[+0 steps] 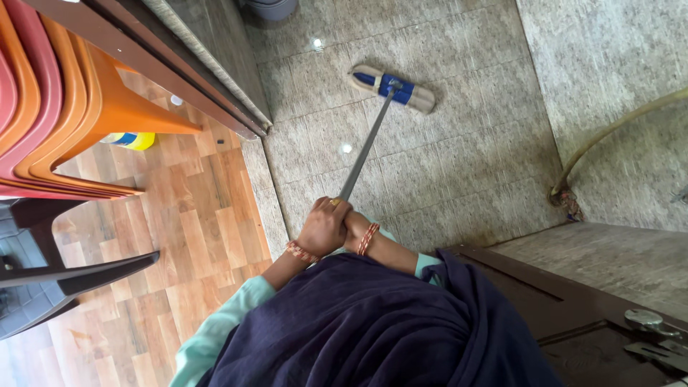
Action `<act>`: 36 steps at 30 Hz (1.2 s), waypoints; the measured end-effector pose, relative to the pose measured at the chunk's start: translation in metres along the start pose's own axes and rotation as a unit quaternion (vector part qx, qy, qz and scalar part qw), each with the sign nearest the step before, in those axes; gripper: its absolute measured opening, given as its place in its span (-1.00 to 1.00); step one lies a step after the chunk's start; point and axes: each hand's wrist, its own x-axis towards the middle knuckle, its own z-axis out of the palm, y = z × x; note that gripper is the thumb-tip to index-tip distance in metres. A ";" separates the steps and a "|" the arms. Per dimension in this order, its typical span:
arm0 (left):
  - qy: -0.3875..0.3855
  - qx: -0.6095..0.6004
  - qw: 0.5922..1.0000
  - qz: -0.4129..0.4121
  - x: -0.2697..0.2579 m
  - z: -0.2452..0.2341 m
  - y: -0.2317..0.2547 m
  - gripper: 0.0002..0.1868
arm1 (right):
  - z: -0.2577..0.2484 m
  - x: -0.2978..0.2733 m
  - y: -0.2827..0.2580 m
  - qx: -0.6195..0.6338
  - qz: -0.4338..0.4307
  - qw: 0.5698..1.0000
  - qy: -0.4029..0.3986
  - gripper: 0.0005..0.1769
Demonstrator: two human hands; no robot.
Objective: The person mops a tiled bathroom floor using a flat mop. They move the mop back and forth across the floor, covering the area near a bucket, a urinal, and a doorway.
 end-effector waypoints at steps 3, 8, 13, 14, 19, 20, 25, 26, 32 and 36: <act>0.004 0.032 0.999 -0.013 0.005 0.045 -0.022 -0.76 | -0.014 0.018 -0.019 -0.022 -0.018 0.997 0.074 -0.74; -0.022 0.034 0.999 -0.032 0.005 0.063 -0.033 -0.76 | 0.008 0.010 -0.040 -0.035 -0.007 0.997 0.061 -0.68; -0.004 0.025 1.000 -0.018 0.003 -0.002 0.002 -0.72 | 0.054 -0.040 -0.030 -0.051 0.032 0.998 0.012 -0.69; 0.003 0.027 1.000 -0.007 0.004 -0.017 0.013 -0.71 | 0.063 -0.046 -0.029 -0.059 0.039 0.997 0.007 -0.69; -0.032 0.021 0.999 -0.008 0.009 -0.087 0.047 -0.72 | 0.071 -0.055 -0.003 0.001 0.069 0.994 -0.089 -0.73; -0.042 0.015 0.999 -0.016 0.009 -0.096 0.050 -0.71 | 0.070 -0.050 0.003 0.020 0.070 0.992 -0.101 -0.75; -0.032 -0.018 0.999 -0.021 0.007 -0.119 0.032 -0.73 | 0.072 -0.015 0.026 0.007 0.067 0.994 -0.090 -0.78; -0.029 -0.021 0.999 -0.019 0.005 -0.119 0.024 -0.73 | 0.074 -0.005 0.027 0.005 0.065 0.994 -0.084 -0.79; -0.029 0.004 1.000 -0.003 -0.008 -0.084 -0.045 -0.72 | 0.089 0.035 0.020 0.045 -0.021 0.995 -0.086 -0.71; -0.067 0.062 0.995 -0.027 -0.015 -0.063 -0.088 -0.70 | 0.110 0.047 0.019 0.026 -0.027 0.999 -0.020 -0.69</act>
